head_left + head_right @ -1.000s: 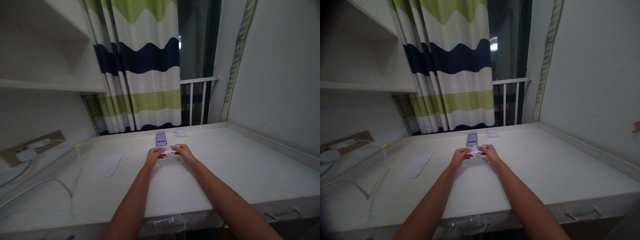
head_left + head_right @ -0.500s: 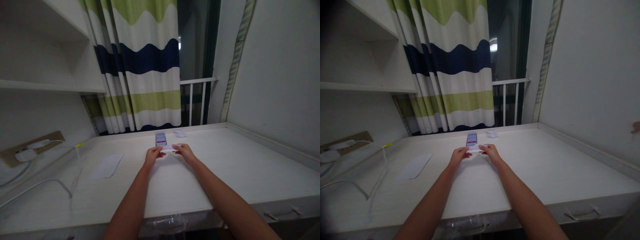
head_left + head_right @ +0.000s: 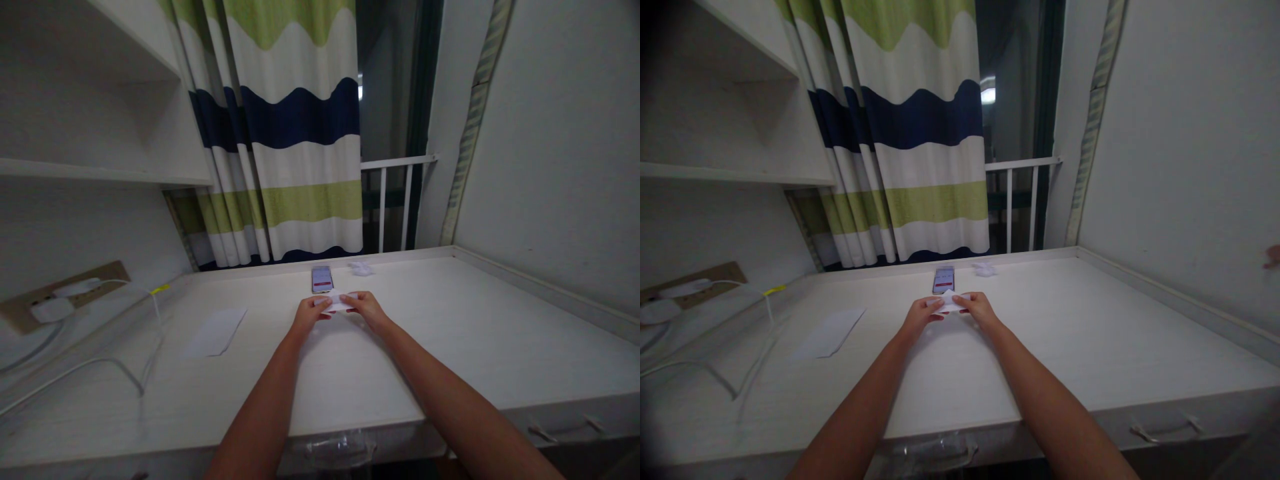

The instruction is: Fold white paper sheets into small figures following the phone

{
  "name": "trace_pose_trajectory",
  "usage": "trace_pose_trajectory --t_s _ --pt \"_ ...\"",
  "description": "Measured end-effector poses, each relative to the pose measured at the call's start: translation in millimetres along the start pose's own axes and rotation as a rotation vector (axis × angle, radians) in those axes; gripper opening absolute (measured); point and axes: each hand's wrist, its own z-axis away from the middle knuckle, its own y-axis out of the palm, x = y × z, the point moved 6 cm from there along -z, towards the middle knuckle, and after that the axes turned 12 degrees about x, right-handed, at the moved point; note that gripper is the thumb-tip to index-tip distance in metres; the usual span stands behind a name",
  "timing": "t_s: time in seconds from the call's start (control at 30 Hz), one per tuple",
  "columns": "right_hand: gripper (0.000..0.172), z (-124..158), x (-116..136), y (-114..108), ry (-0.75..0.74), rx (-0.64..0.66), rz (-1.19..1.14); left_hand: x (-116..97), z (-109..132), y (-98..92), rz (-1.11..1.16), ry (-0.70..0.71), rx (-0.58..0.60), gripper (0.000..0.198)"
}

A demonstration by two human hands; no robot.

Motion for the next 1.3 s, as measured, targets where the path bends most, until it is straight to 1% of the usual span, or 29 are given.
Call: trace_pose_trajectory --t_s 0.17,0.3,0.57,0.67,0.77,0.9,1.03,1.17,1.23,1.3 --pt "0.028 1.7 2.9 4.0 0.003 0.012 -0.017 1.0 -0.8 -2.2 -0.007 0.004 -0.043 0.034" --pt "0.028 2.8 3.6 3.4 -0.004 0.002 -0.035 3.7 -2.8 -3.5 -0.001 -0.008 -0.043 0.035" --pt "0.031 1.3 5.4 -4.6 -0.057 -0.111 0.014 7.6 -5.9 -4.0 0.021 -0.016 -0.048 0.033" --pt "0.031 1.3 8.0 -4.2 -0.075 -0.119 0.058 6.0 -5.1 -2.7 0.058 0.004 -0.044 0.033" --pt "0.030 1.5 10.5 -3.8 -0.102 -0.128 0.107 3.4 -3.5 -1.2 0.068 0.017 -0.034 0.036" --pt "0.029 1.9 12.7 -6.1 -0.131 -0.174 0.185 0.0 -2.1 1.1 0.064 0.034 -0.015 0.042" --pt "0.030 -0.2 10.4 -7.3 -0.128 -0.165 0.190 -2.0 -2.1 3.2 0.078 0.058 0.010 0.052" --pt "0.030 -0.2 10.3 -8.2 -0.130 -0.172 0.200 1.9 -4.1 2.8 0.109 0.047 0.028 0.062" --pt "0.031 0.2 10.4 -7.8 -0.120 -0.173 0.187 5.5 -6.1 0.9 0.105 0.036 0.021 0.059" --pt "0.032 0.6 11.0 -7.4 -0.119 -0.171 0.180 8.2 -8.1 -0.6 0.096 0.034 0.018 0.052"
